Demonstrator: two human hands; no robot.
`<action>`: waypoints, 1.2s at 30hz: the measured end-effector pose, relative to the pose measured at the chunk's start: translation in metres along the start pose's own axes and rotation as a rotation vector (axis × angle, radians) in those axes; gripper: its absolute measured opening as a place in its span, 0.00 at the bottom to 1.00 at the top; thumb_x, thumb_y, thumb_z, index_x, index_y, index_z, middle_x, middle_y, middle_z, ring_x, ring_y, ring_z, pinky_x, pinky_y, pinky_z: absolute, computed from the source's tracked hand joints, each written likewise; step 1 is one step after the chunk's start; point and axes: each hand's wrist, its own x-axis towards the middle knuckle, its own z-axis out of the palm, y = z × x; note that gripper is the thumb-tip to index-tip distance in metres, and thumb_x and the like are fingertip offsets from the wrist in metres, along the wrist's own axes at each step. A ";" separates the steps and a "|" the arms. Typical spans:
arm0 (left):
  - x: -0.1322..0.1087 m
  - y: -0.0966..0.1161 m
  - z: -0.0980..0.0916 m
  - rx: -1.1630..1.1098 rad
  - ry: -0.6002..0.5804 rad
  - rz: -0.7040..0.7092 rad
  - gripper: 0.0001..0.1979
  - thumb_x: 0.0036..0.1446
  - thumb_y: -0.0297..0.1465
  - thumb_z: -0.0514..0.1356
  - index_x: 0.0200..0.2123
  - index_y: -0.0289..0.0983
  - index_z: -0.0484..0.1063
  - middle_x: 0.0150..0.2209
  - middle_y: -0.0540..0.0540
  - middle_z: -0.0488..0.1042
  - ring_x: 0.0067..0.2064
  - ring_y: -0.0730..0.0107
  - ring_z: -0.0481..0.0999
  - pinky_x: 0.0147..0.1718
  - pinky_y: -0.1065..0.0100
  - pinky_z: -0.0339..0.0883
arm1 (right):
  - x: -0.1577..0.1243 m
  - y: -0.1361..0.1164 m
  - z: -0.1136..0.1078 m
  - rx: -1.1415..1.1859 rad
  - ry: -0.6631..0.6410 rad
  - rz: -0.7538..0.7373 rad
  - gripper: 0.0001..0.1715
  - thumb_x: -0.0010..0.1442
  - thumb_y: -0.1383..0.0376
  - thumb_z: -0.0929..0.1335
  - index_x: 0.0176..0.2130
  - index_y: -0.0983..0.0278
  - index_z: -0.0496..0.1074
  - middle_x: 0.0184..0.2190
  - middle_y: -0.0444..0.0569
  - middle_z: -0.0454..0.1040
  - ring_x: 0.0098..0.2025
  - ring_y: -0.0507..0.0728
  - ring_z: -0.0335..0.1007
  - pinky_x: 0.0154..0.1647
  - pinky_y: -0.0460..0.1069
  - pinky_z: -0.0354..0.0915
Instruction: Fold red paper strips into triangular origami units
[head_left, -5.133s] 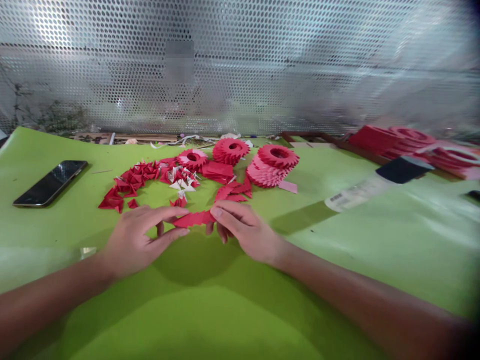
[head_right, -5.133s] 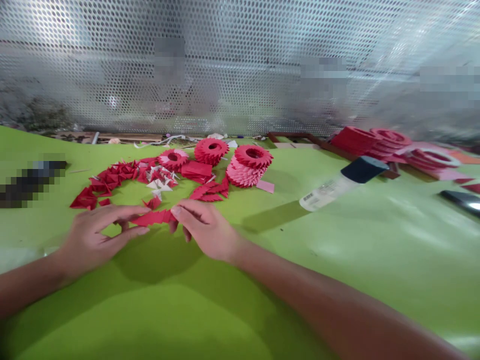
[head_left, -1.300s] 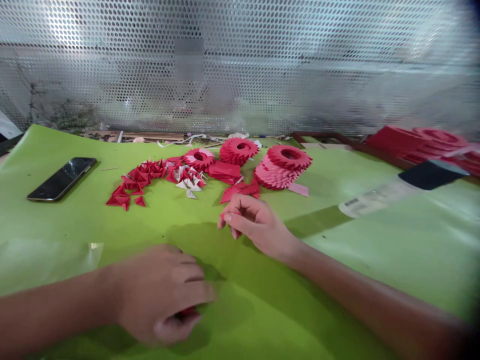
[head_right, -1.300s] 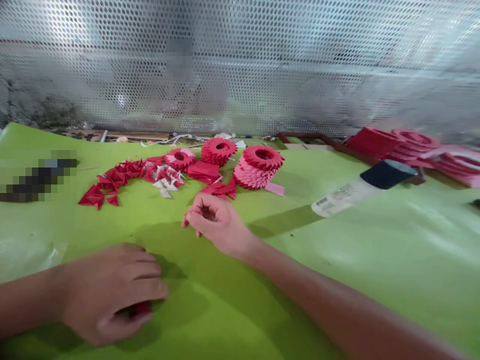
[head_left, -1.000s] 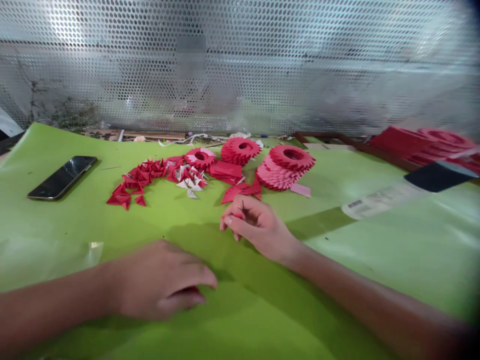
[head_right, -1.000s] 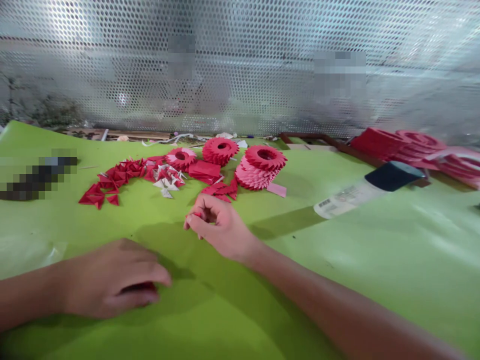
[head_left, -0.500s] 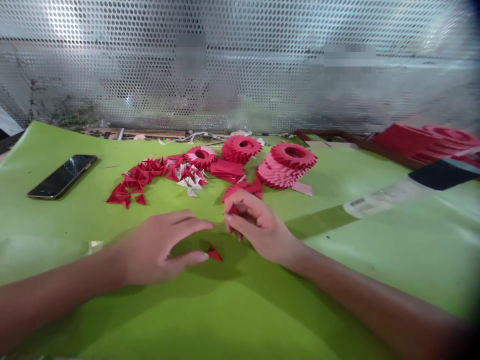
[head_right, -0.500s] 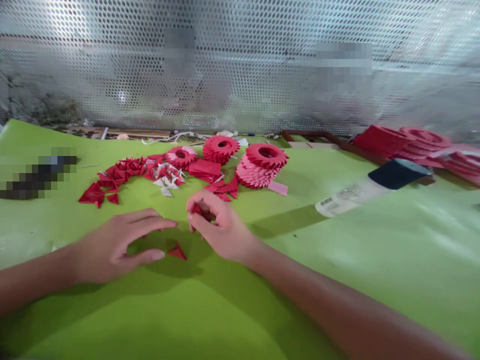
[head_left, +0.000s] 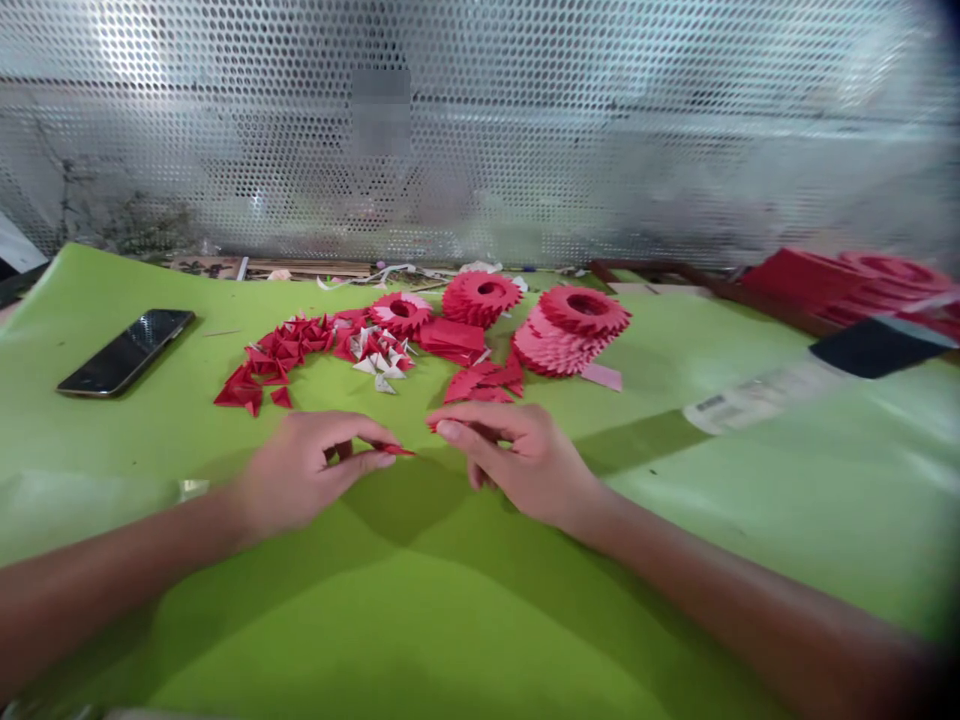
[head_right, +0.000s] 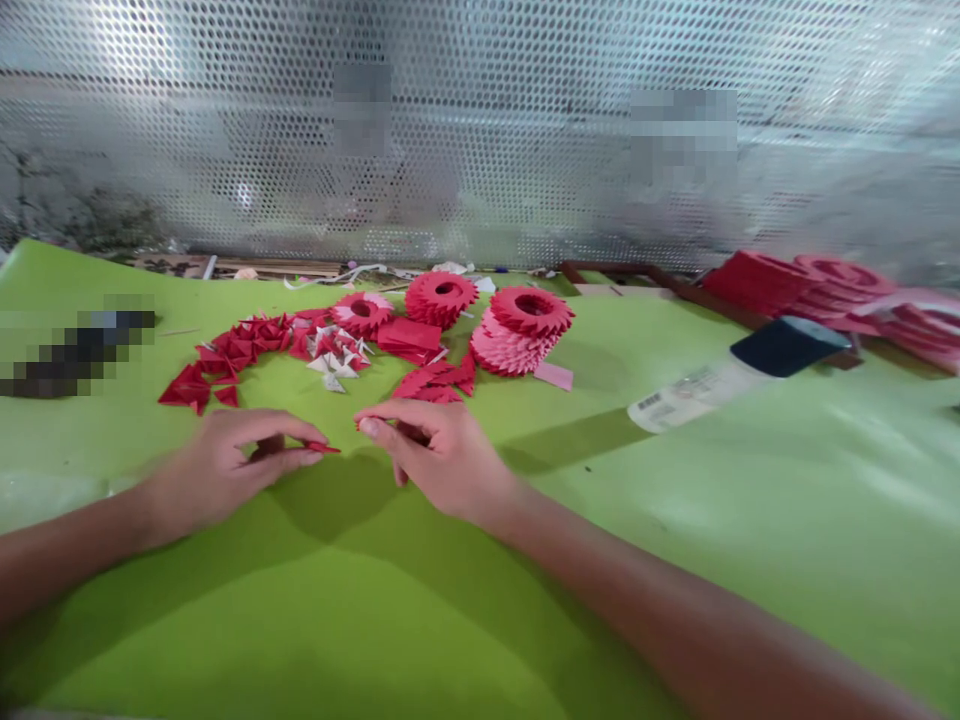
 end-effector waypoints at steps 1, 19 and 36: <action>0.000 -0.001 0.000 -0.007 0.017 0.000 0.10 0.64 0.38 0.62 0.41 0.41 0.82 0.39 0.47 0.84 0.34 0.66 0.82 0.28 0.70 0.73 | -0.001 0.000 0.000 -0.034 0.019 -0.057 0.16 0.67 0.57 0.67 0.43 0.65 0.80 0.21 0.45 0.77 0.17 0.50 0.68 0.14 0.43 0.59; -0.008 0.003 0.000 0.312 0.260 0.417 0.21 0.71 0.41 0.53 0.33 0.39 0.82 0.25 0.52 0.82 0.24 0.76 0.78 0.23 0.75 0.64 | -0.012 -0.008 0.003 -0.493 0.258 -0.845 0.06 0.62 0.71 0.72 0.41 0.63 0.76 0.30 0.41 0.82 0.25 0.48 0.74 0.28 0.44 0.69; -0.008 0.005 0.000 0.363 0.280 0.467 0.22 0.72 0.40 0.51 0.31 0.39 0.80 0.23 0.54 0.80 0.22 0.78 0.75 0.22 0.75 0.62 | -0.010 -0.005 0.005 -0.422 0.201 -0.780 0.04 0.62 0.70 0.71 0.40 0.64 0.76 0.29 0.43 0.81 0.25 0.49 0.72 0.25 0.44 0.67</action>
